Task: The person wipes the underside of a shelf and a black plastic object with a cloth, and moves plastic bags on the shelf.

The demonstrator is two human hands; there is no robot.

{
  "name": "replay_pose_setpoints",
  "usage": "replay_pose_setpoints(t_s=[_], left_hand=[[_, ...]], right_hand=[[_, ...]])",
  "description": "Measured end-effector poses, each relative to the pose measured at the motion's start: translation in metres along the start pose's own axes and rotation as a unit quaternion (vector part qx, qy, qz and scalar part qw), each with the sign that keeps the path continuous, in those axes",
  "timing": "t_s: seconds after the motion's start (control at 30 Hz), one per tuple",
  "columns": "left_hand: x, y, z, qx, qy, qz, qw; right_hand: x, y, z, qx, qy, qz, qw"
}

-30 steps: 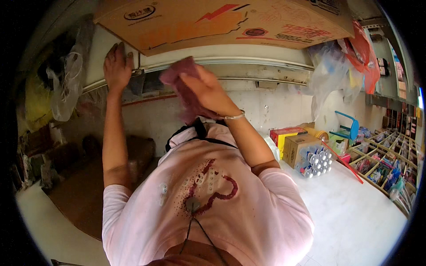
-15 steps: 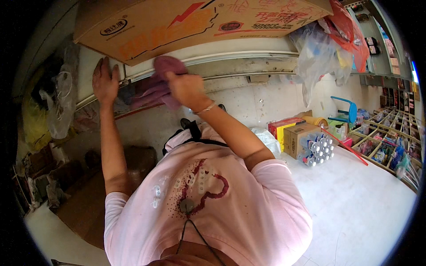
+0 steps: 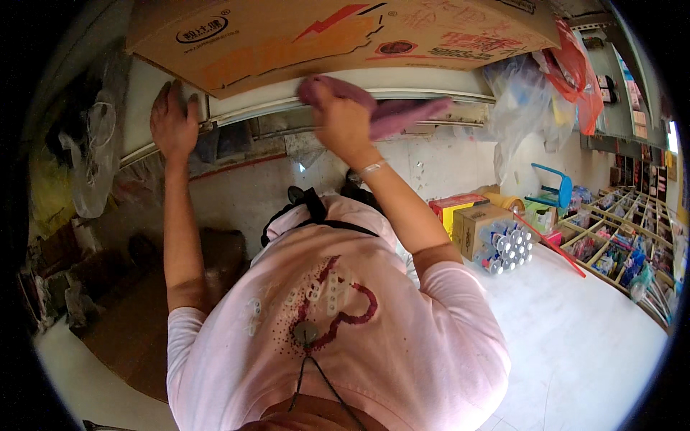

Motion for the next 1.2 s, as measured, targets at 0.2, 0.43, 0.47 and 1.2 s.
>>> replay_pose_setpoints(t_s=[0.2,0.43,0.47,1.2], left_hand=[[-0.001,0.003,0.005,0.004,0.01,0.006,1.0],[-0.004,0.001,0.0,0.024,-0.026,0.017,0.999],[-0.005,0.001,0.0,0.025,-0.031,0.016,0.999],[-0.002,-0.001,-0.009,0.017,-0.026,0.019,0.999]], right_hand=[[0.062,0.031,-0.093,-0.067,0.073,-0.066,0.993],[0.039,0.018,-0.055,-0.051,0.066,-0.014,0.996],[0.036,0.013,-0.028,-0.015,0.043,-0.02,0.999],[-0.028,-0.032,0.062,0.074,-0.011,-0.021,0.997]])
Point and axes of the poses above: each hand's wrist, its own y-axis towards the middle knuckle, its own x-axis out of the palm, z = x × y, the point moved 10 cm from there along y, towards the middle knuckle, and after that the axes turned 8 degrees about -z, right-handed, at the moved point
